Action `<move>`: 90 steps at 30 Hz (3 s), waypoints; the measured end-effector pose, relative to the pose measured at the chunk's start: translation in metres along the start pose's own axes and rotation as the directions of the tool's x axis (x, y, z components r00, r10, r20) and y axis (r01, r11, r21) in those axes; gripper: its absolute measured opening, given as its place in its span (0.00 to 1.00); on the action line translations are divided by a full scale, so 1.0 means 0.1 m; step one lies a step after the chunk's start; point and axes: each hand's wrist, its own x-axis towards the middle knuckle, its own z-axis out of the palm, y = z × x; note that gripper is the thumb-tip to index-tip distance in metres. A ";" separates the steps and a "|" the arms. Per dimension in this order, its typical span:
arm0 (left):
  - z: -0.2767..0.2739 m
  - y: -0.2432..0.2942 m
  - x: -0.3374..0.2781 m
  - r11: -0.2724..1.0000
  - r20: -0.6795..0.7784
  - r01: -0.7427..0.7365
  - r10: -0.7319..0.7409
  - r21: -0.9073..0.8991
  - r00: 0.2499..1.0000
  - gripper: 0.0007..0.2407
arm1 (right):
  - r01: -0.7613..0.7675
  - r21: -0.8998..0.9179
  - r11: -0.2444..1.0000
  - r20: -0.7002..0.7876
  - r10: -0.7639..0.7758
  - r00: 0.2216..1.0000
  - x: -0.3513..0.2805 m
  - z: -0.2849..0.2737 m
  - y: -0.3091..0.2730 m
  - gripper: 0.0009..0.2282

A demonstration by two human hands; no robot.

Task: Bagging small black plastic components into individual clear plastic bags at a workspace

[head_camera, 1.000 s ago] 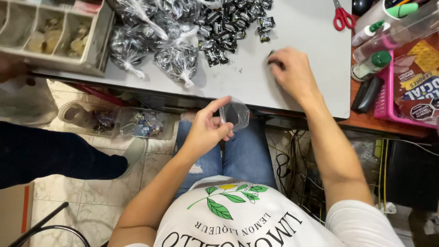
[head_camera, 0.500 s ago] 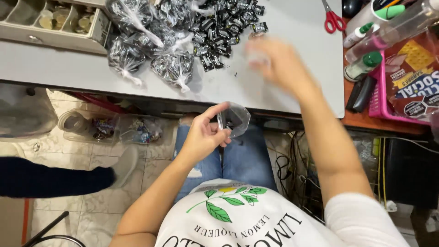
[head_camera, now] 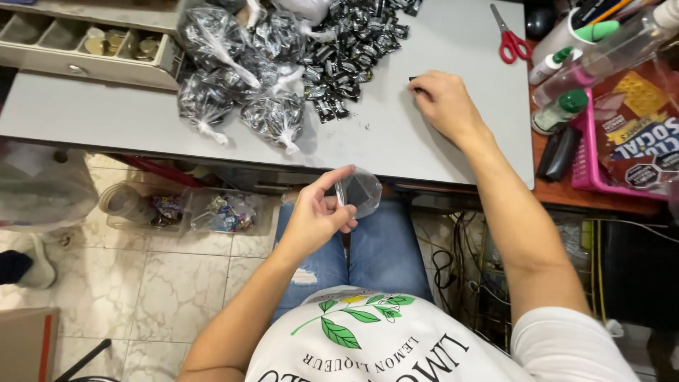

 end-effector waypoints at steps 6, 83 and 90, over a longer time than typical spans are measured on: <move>-0.02 -0.19 0.08 0.996 0.030 -0.065 0.067 -0.054 0.997 0.29 | -0.283 0.852 0.442 0.065 0.446 0.893 -0.34 -0.13 -0.69 0.08; 0.45 1.52 0.20 0.839 0.336 -0.535 0.535 -0.102 0.775 0.23 | -0.234 0.734 0.638 0.047 0.295 0.954 -0.58 -0.16 -0.93 0.22; 0.89 1.65 1.31 0.576 0.301 -0.806 0.799 -0.136 0.521 0.18 | -0.140 0.834 -0.534 0.445 0.500 0.743 -0.53 -0.35 -0.41 0.12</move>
